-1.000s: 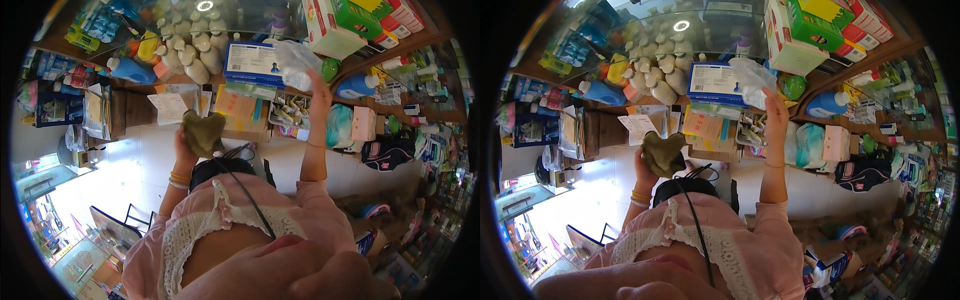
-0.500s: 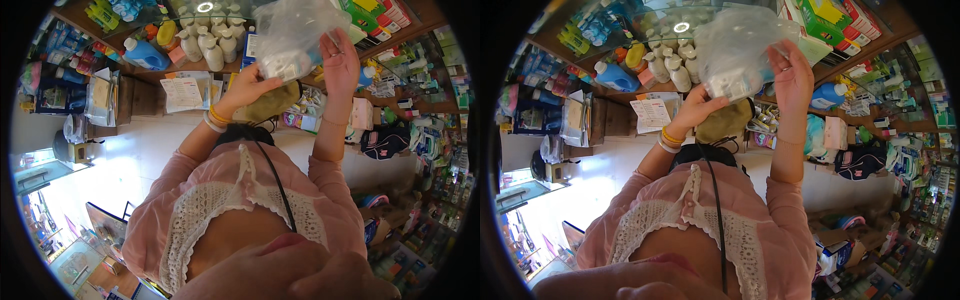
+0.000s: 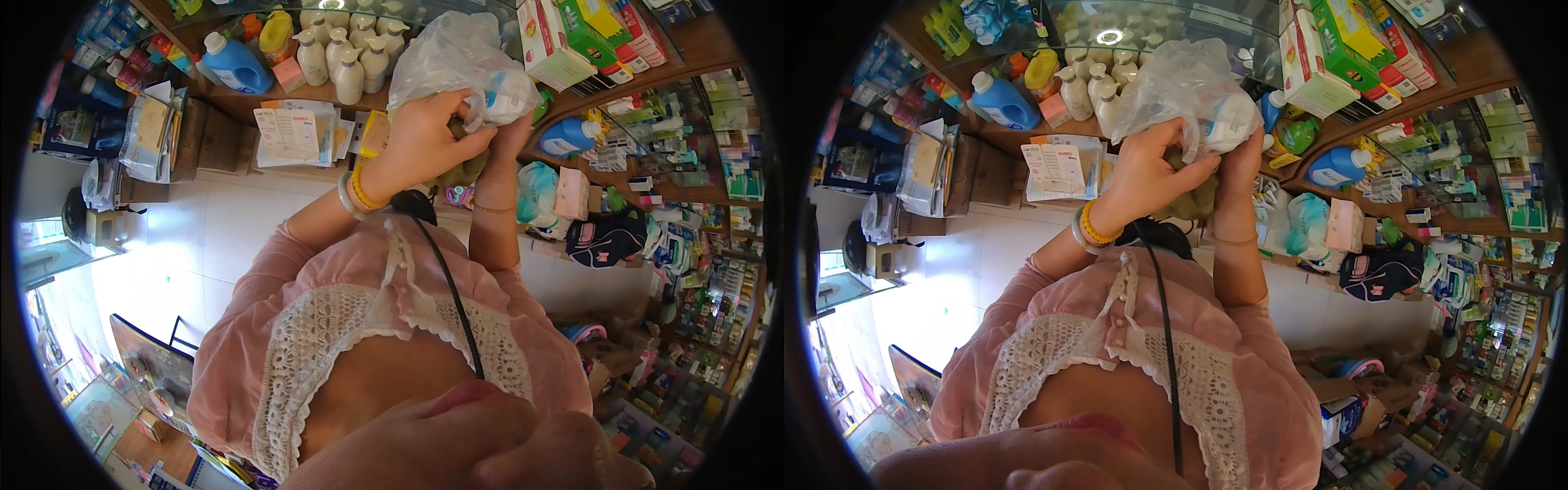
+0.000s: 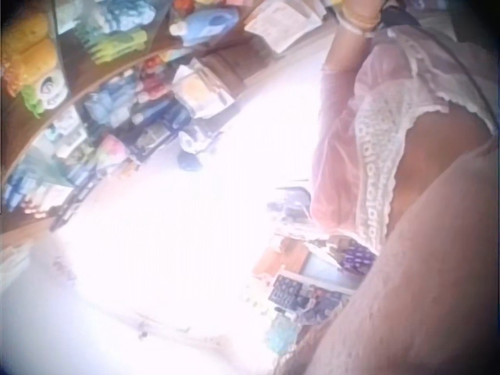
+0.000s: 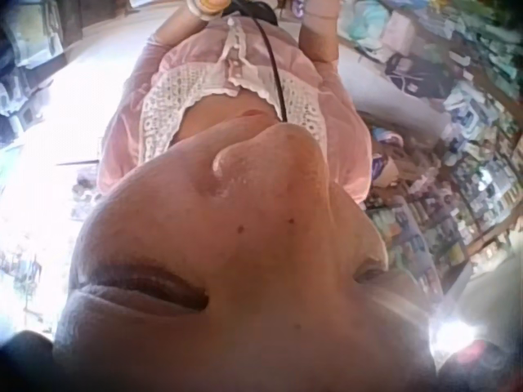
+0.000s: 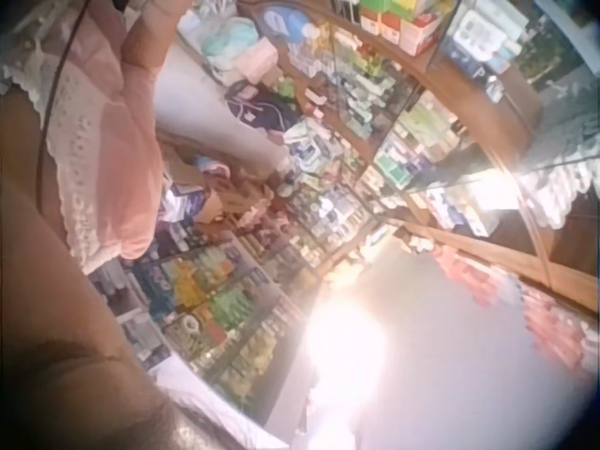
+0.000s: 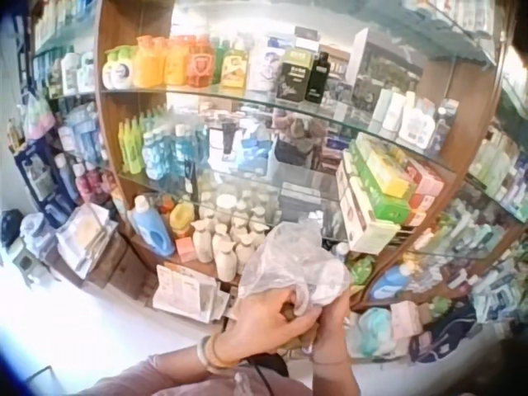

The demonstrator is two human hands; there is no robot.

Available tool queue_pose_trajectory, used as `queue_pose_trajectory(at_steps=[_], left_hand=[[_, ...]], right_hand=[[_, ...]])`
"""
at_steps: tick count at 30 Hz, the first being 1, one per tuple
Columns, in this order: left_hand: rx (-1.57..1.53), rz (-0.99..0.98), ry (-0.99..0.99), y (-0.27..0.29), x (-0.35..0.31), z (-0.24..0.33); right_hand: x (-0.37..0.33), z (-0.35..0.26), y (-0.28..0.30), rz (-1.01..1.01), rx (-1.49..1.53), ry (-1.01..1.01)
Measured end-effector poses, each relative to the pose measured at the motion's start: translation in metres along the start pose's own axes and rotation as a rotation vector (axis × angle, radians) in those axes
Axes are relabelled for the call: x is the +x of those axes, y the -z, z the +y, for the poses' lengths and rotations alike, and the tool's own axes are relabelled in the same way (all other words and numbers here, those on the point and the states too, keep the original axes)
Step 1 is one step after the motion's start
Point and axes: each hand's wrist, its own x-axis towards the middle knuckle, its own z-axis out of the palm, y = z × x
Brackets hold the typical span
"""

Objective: The person wipes various personal care and cleaning product containers on crowded shelves using a cloth. They pick up bottles and boxes, wipe them, and place them back on the shelves.

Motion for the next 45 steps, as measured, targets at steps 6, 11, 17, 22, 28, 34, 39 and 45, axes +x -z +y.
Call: queue_pose_trajectory(at_steps=[6,11,17,22,28,34,39,45], left_hand=[[-0.016,-0.046,0.115,0.003,-0.009,0.004],[0.089,-0.143,0.208,0.011,-0.01,0.012],[0.159,-0.162,0.198,0.01,-0.014,0.015],[0.173,-0.15,0.211,0.007,-0.016,0.019],[0.278,-0.155,0.23,0.003,-0.021,0.019],[0.119,-0.154,0.281,-0.002,-0.024,0.023],[-0.16,-0.106,0.166,-0.021,-0.04,0.008],[-0.188,-0.081,0.112,-0.026,-0.043,0.007]], right_hand=[[-0.001,0.001,-0.004,-0.229,0.023,-0.086],[-0.003,0.002,-0.003,-0.237,-0.271,-0.037],[-0.008,-0.016,-0.009,-0.275,-0.492,0.124],[-0.007,-0.017,-0.006,-0.293,-0.478,0.169],[-0.008,-0.014,-0.002,-0.261,-0.416,0.12],[0.002,-0.014,0.005,-0.406,-0.332,-0.015],[0.021,-0.007,0.018,-0.607,-0.088,-0.298],[0.024,-0.005,0.021,-0.643,-0.041,-0.334]])
